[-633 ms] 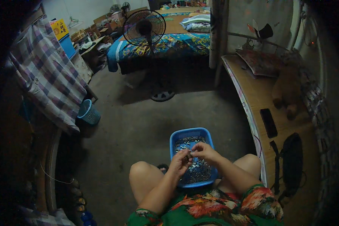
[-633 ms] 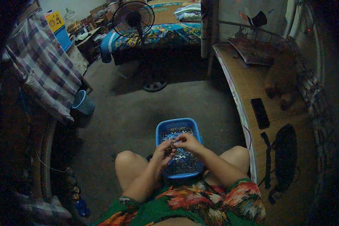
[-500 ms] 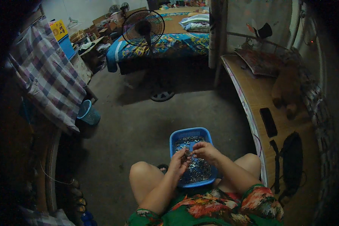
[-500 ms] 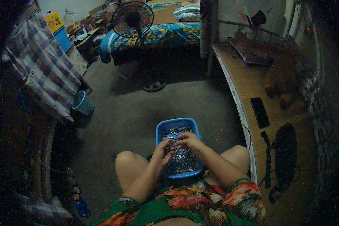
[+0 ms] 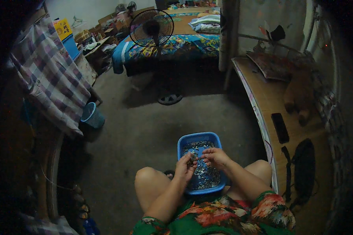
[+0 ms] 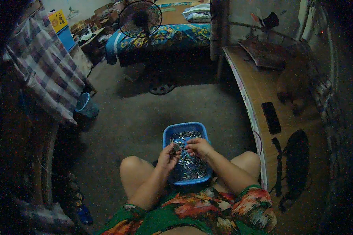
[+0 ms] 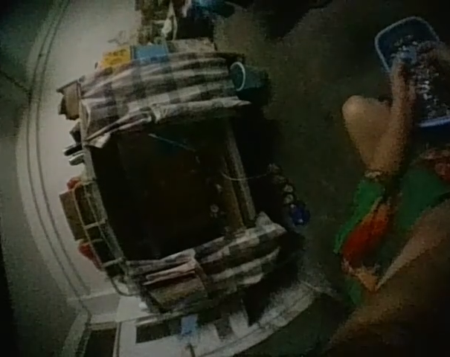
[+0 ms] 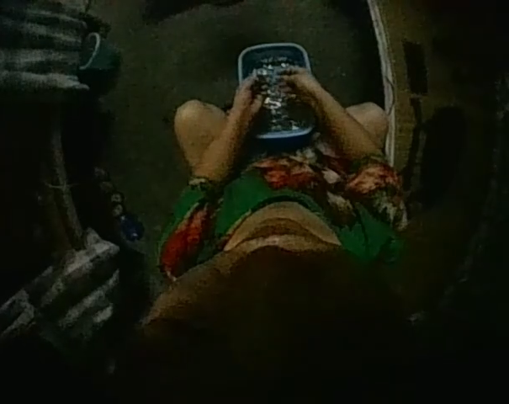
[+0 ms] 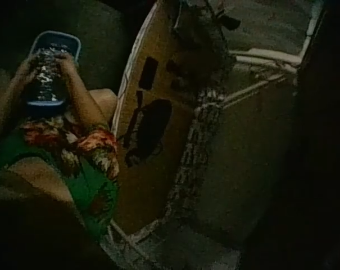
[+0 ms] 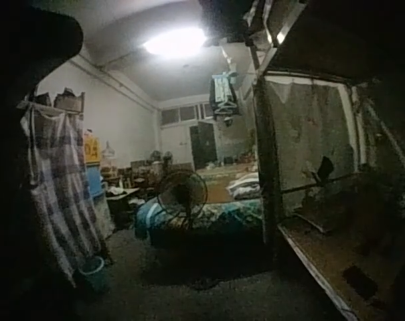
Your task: Sorting small metal hardware components inside a blue plastic basin.
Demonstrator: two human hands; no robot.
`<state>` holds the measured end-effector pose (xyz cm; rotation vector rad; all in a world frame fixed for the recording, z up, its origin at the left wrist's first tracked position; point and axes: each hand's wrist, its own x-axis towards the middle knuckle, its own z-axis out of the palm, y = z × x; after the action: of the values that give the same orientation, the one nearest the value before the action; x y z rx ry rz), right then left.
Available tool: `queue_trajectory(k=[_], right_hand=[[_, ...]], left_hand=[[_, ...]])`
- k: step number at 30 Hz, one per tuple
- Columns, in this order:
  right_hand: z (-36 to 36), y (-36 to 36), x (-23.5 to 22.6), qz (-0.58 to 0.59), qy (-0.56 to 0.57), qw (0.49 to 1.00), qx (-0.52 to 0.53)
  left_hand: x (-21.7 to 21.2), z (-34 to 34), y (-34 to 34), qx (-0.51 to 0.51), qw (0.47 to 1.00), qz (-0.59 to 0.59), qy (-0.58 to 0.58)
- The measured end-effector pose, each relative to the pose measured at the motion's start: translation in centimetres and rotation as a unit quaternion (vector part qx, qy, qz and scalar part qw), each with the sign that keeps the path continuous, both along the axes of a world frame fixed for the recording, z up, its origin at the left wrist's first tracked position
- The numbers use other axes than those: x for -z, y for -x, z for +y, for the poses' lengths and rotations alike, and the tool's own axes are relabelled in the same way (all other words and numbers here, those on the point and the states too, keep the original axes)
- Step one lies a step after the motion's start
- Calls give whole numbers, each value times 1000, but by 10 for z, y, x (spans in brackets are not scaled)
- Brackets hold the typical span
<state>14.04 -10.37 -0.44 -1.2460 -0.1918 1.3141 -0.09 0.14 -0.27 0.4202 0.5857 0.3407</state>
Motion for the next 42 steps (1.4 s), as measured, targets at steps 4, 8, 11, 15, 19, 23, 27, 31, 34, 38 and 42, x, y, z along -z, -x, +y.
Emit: queue_trajectory(k=[4, 8, 11, 15, 19, 23, 27, 31, 34, 38, 42], right_hand=[[2, -2, 3, -15, 3, 998, -56], [0, 1, -16, -25, 19, 995, -93], [1, 8, -20, -85, 15, 995, -52], [-2, 10, -21, -181, -34, 982, -41], [0, 13, -38, -231, 8, 971, -58], [2, 19, -20, -373, -29, 926, -44], [2, 25, -22, -384, -2, 922, -44], [2, 26, -20, -374, -38, 926, -40], [0, 30, -32, -408, -48, 911, -33], [1, 30, -32, -446, -78, 891, -17], [3, 31, -32, -453, -100, 886, -10]], left_hand=[[4, 0, 0, 16, 1000, 0, -5], [7, -4, 1, 19, 1000, 23, -6], [5, -4, 0, 34, 999, 20, -14], [0, -8, -2, 41, 998, 34, -17], [6, -5, -1, 59, 998, 10, -29], [7, -7, -2, 78, 997, -14, -3], [10, -6, -1, 75, 997, -11, 5], [11, -6, 0, 68, 997, -6, 21], [12, -6, 0, 77, 996, -28, 41], [6, -7, -1, 81, 995, -26, 47], [4, -4, -2, 94, 993, -40, 55]])
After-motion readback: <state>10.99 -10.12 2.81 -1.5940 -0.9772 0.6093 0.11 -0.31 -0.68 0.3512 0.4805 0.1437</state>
